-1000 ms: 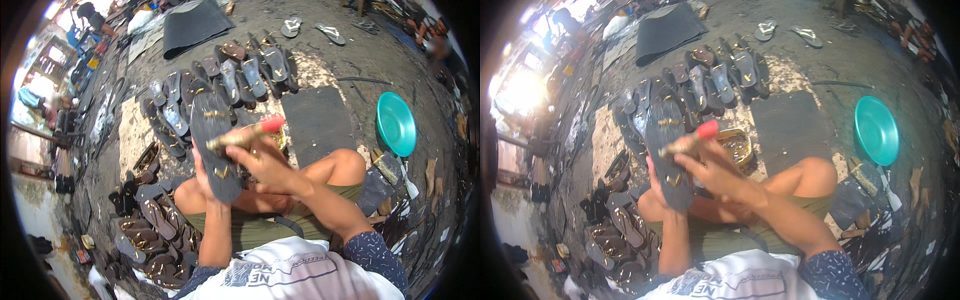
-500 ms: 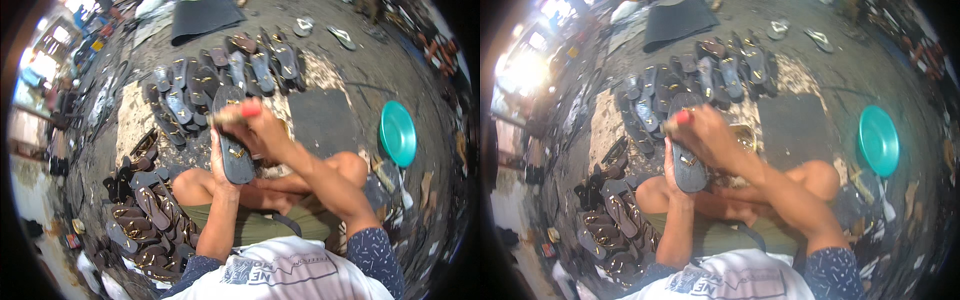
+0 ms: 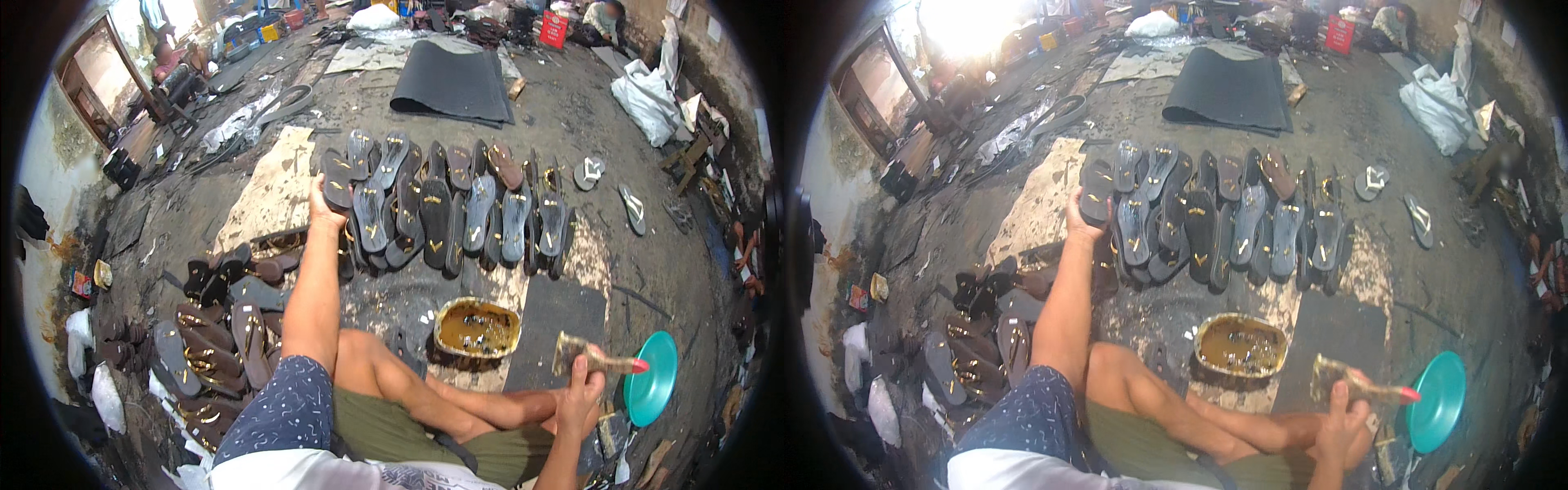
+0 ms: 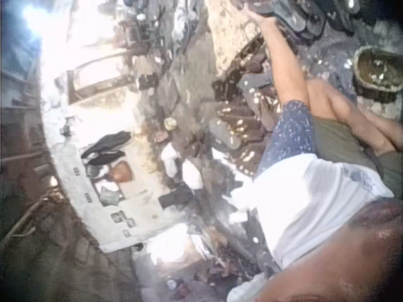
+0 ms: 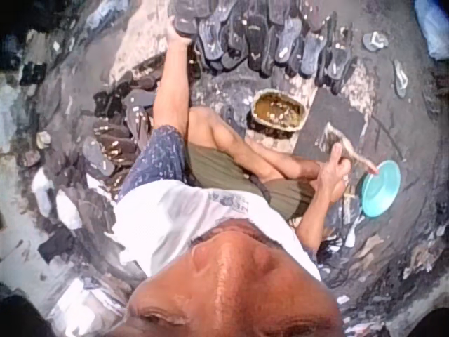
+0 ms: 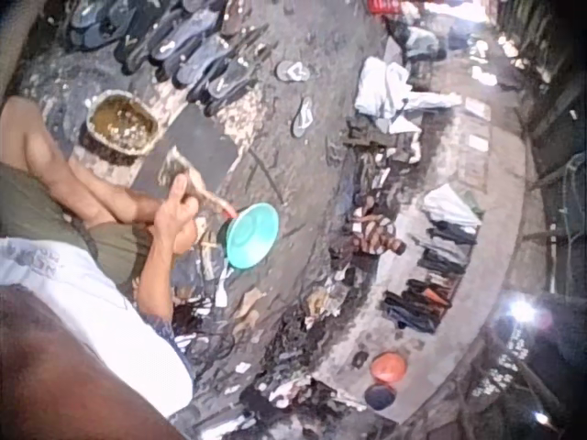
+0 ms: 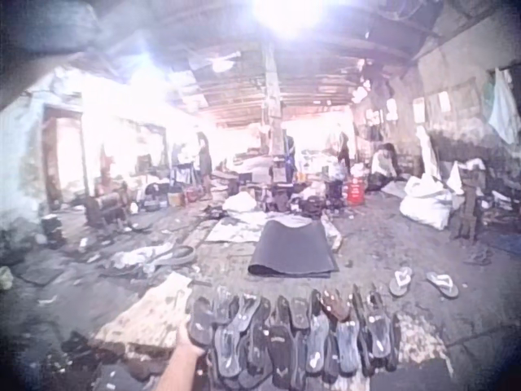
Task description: The person sits on the ground and repeatedly picks up black sandals, applies a brownish substance to the straps using a brush, and places them back in a pile. The process is repeated for multiple sandals throughout the clip.
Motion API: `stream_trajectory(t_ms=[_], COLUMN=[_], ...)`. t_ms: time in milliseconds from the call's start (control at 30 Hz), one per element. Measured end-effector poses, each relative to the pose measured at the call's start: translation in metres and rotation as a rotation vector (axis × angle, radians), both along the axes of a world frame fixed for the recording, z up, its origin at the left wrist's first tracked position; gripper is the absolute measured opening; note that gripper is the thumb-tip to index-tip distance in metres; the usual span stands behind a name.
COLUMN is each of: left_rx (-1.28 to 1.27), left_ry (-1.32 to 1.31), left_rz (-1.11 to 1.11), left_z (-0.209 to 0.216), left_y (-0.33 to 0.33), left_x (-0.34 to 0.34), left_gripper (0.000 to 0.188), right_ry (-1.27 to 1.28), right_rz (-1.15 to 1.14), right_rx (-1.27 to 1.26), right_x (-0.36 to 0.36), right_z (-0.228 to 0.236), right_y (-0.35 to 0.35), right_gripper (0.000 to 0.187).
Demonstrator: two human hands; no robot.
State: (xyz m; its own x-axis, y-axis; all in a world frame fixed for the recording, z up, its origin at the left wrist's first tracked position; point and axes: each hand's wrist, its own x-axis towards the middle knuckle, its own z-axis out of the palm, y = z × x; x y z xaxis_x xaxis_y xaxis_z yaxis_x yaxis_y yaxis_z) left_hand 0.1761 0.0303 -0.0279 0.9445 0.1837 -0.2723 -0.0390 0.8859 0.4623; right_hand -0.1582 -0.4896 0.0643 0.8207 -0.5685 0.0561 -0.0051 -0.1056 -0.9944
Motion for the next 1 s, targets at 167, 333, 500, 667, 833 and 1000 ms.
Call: stream_trajectory(t_ms=[167, 333, 500, 667, 833, 1000], left_rx=[0.214, 0.379, 1.355, 2.466, 2.286, 2.285], left_ry=[0.343, 0.343, 0.114, 0.479, 0.642, 0.468], left_rz=[0.291, 0.234, 0.097, 0.339, -0.209, 0.629], left_z=[-0.031, -0.079, 0.026, 0.118, 0.095, 0.136], left_y=[0.052, 0.089, 0.045, 0.193, 0.301, 0.27], left_x=[0.068, 0.023, -0.073, -0.198, -0.315, -0.322], left_gripper=[0.07, 0.068, 0.043, 0.076, 0.081, 0.045], right_ry=[0.421, 0.124, 0.157, 0.183, 0.186, 0.048], right_rz=[0.006, 0.178, 0.168, 0.173, 0.4, 0.513], right_rx=[-0.313, -0.074, -0.103, -0.127, -0.171, -0.167], right_x=[0.0, 0.034, 0.049, 0.058, 0.095, 0.092], right_z=[-0.01, -0.049, -0.048, -0.039, -0.013, -0.059], right_y=[-0.027, -0.03, -0.022, -0.033, 0.02, 0.012], right_gripper=[0.052, 0.05, 0.048, 0.039, 0.031, 0.035])
